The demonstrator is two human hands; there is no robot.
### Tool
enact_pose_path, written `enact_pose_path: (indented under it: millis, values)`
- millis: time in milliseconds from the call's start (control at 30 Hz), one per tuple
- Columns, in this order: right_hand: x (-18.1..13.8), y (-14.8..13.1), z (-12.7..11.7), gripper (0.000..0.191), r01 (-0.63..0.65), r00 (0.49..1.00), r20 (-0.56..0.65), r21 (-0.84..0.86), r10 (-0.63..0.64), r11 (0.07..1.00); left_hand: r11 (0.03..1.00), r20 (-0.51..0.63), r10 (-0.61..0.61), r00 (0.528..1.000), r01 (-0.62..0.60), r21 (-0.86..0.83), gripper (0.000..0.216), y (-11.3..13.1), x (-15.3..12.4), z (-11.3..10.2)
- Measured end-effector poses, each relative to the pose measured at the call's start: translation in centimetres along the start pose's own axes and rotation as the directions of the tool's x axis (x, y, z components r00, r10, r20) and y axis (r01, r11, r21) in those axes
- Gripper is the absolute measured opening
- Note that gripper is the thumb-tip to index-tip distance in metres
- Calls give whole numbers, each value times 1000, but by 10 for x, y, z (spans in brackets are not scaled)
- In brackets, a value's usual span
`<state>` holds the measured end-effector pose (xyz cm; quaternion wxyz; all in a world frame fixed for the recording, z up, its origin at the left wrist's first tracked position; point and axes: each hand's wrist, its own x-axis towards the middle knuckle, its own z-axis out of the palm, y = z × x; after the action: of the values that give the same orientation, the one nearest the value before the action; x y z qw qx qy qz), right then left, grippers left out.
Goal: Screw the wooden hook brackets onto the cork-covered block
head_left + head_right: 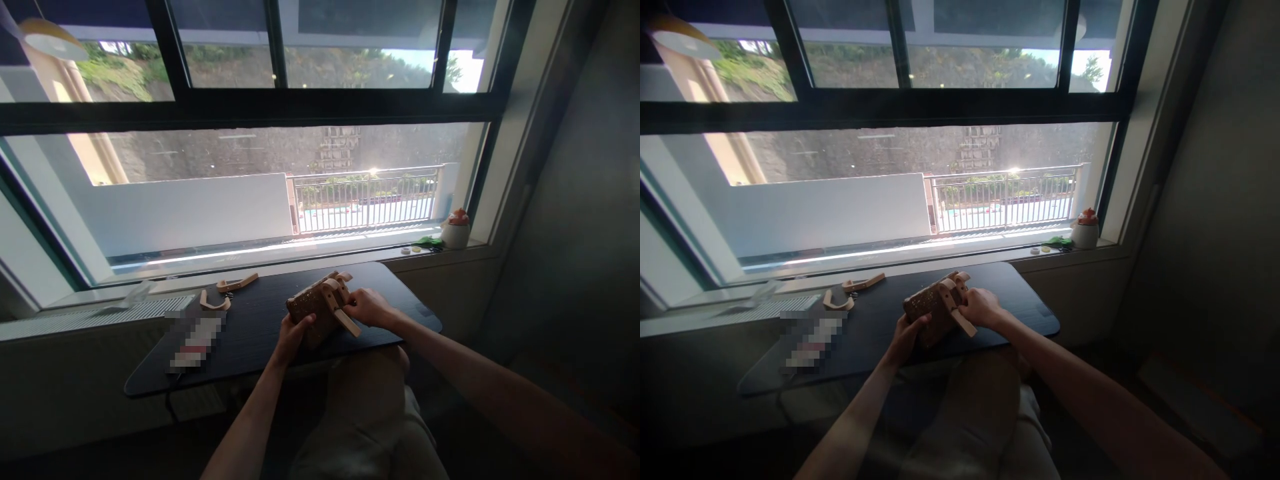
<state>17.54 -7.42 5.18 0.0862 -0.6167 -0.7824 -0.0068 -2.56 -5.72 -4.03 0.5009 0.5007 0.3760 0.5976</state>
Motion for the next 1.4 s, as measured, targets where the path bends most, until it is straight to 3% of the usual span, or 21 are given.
enact_pose_path:
  millis: [100, 200, 300, 400, 467, 600, 767, 833, 967, 1067, 1167, 1267, 1400]
  values:
    - [0, -5, -7, 33, 41, 999, -10, -65, -41, 997, 1000, -13, -15, 1000, 15, 9, 48, 1, 0, 0]
    - [-4, -14, -13, 26, 189, 979, -30, -220, -200, 957, 999, -20, -27, 999, 28, 20, 49, 1, 0, 0]
    - [-8, -18, -10, 26, 401, 909, 30, -344, -417, 849, 1000, -22, -20, 1000, 20, 3, 48, 0, 1, -1]
    - [-9, -17, -1, 28, 499, 856, 67, -368, -513, 784, 1000, -23, -15, 1000, 15, -20, 47, -3, 1, -1]
    - [-9, -15, 5, 28, 448, 884, 31, -337, -466, 828, 999, -21, -14, 1000, 13, -33, 46, -4, 1, -1]
    - [-5, -6, 11, 26, 206, 974, -64, -144, -217, 968, 999, 13, 13, 1000, -12, -34, 42, -5, 1, -2]
    - [6, 10, 8, 27, 43, 999, 20, 224, -49, 974, 1000, 27, 15, 1000, -15, -24, 45, -5, 0, -2]
    - [6, 7, 4, 27, 40, 999, 13, 200, -44, 979, 1000, 21, 6, 1000, -6, -20, 46, -4, 0, -2]
    - [-2, -8, -6, 27, 143, 988, -54, -77, -147, 987, 1000, 34, 8, 999, -8, -24, 44, -4, -1, -3]
    - [-10, -13, -5, 26, 297, 948, -22, -289, -317, 910, 1000, 47, 0, 999, 1, -23, 45, -5, 1, -4]
    - [-12, -13, 1, 28, 429, 891, 21, -369, -454, 825, 999, 44, 7, 999, -5, -45, 45, -8, 2, -5]
    - [-8, -14, 5, 24, 365, 926, 29, -317, -376, 875, 998, 47, 15, 999, -12, -63, 43, -9, 1, -5]
    - [2, -8, 9, 27, 103, 994, -34, -54, -105, 993, 997, 52, 21, 998, -17, -77, 41, -9, 0, -4]
